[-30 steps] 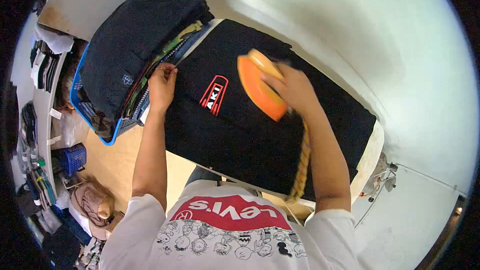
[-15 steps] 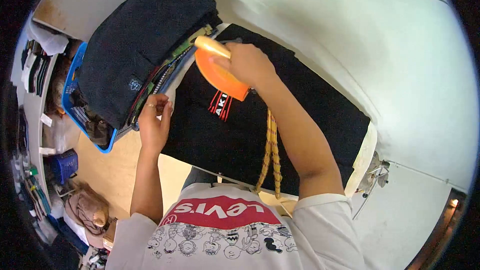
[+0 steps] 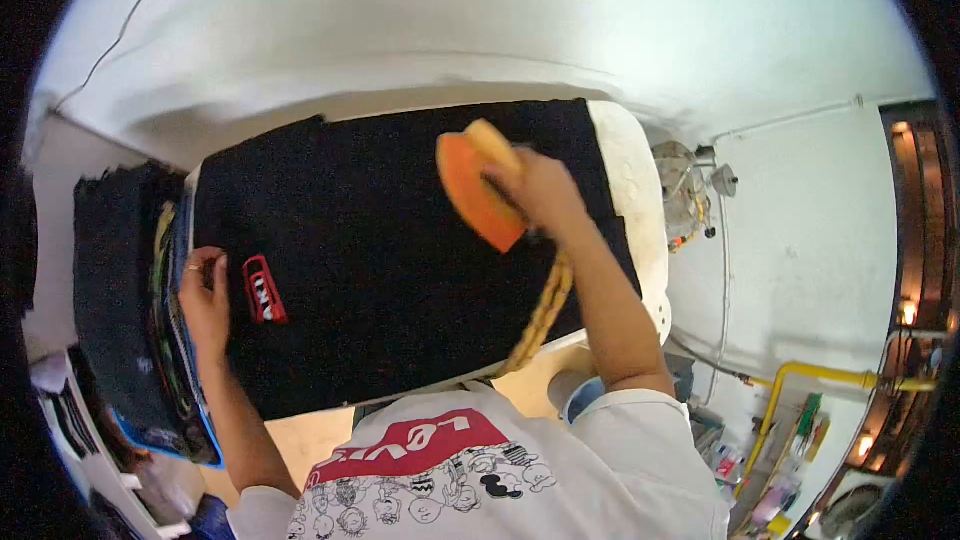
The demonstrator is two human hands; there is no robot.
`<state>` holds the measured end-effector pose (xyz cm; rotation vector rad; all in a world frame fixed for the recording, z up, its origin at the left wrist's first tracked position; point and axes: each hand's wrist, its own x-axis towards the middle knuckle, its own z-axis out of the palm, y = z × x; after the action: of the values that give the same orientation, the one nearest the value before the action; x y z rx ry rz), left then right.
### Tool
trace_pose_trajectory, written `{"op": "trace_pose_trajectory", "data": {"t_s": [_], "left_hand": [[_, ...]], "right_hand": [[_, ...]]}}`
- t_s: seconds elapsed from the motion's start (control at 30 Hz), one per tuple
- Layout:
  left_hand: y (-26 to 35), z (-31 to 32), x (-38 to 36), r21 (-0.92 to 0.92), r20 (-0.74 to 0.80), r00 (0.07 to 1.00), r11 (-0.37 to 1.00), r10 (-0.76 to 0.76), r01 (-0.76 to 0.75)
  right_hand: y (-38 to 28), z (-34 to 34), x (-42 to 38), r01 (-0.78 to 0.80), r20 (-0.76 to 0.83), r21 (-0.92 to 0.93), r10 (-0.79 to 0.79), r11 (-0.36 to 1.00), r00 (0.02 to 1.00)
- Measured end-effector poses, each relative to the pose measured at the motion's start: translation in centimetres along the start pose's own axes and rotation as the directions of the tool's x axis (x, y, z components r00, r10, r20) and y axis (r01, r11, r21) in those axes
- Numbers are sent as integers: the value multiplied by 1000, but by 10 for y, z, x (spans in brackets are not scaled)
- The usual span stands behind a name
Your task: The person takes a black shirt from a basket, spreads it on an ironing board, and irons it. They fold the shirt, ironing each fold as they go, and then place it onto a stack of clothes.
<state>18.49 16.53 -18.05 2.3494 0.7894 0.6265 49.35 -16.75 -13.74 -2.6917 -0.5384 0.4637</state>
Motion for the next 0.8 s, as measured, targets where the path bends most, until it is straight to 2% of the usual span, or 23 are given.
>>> {"op": "trace_pose_trajectory", "data": {"t_s": [0.03,0.07,0.1,0.17,0.2,0.23,0.3,0.33,0.4,0.43,0.47,0.5,0.53,0.57,0.6,0.63,0.67,0.7,0.77,0.8], "left_hand": [[-3,7,12,-32,25,998,998,-54,55],[-7,15,26,-5,10,1000,1000,-17,17],[-12,22,43,25,-4,1000,1000,19,-18],[-23,34,80,126,17,994,986,109,-110],[-26,37,97,258,36,989,954,145,-150],[-33,43,112,315,61,993,942,105,-119],[-66,54,145,458,118,982,869,149,-187],[-97,56,158,465,124,980,864,154,-194],[-141,60,178,697,250,966,705,-63,-134],[-131,60,182,704,254,965,696,-62,-141],[-117,59,184,722,279,940,688,-195,-72],[-111,59,187,742,296,898,670,-326,-1],[-112,59,190,750,293,898,661,-329,-3],[-123,61,193,721,283,908,693,-309,12],[-132,63,195,690,270,918,724,-290,26],[-141,66,197,699,267,917,715,-297,28],[-149,69,201,612,259,939,791,-227,23],[-155,67,203,522,238,957,853,-167,19],[-131,70,199,555,182,971,831,-157,30],[-153,65,204,582,207,965,813,-161,11]], "right_hand": [[27,-19,8,-117,-12,75,118,990,993],[60,-37,18,-135,-72,51,139,989,988],[98,-52,29,-155,-129,29,157,988,979],[180,-72,48,-93,-274,26,96,995,957],[196,-87,45,-217,-216,148,246,965,945],[207,-101,43,-337,-143,259,381,905,913],[242,-111,37,-334,-180,262,385,906,905],[254,-111,35,-326,-218,254,382,911,898],[266,-112,33,-318,-245,231,372,919,895],[271,-111,33,-309,-277,199,356,930,892],[273,-105,36,-317,-443,-21,275,948,853],[258,-103,40,-315,-437,-11,279,949,855],[240,-102,45,-187,-635,-229,-1,955,772],[225,-97,50,-109,-729,-457,-302,883,615],[217,-88,62,-103,-728,-450,-298,887,618],[210,-81,81,15,-647,-418,-310,908,697],[207,-75,99,133,-556,-367,-332,921,762],[212,-68,121,154,-544,-355,-337,922,768],[219,-42,162,302,-247,-326,-390,896,887],[212,-40,166,275,-205,-262,-332,925,921]]}}
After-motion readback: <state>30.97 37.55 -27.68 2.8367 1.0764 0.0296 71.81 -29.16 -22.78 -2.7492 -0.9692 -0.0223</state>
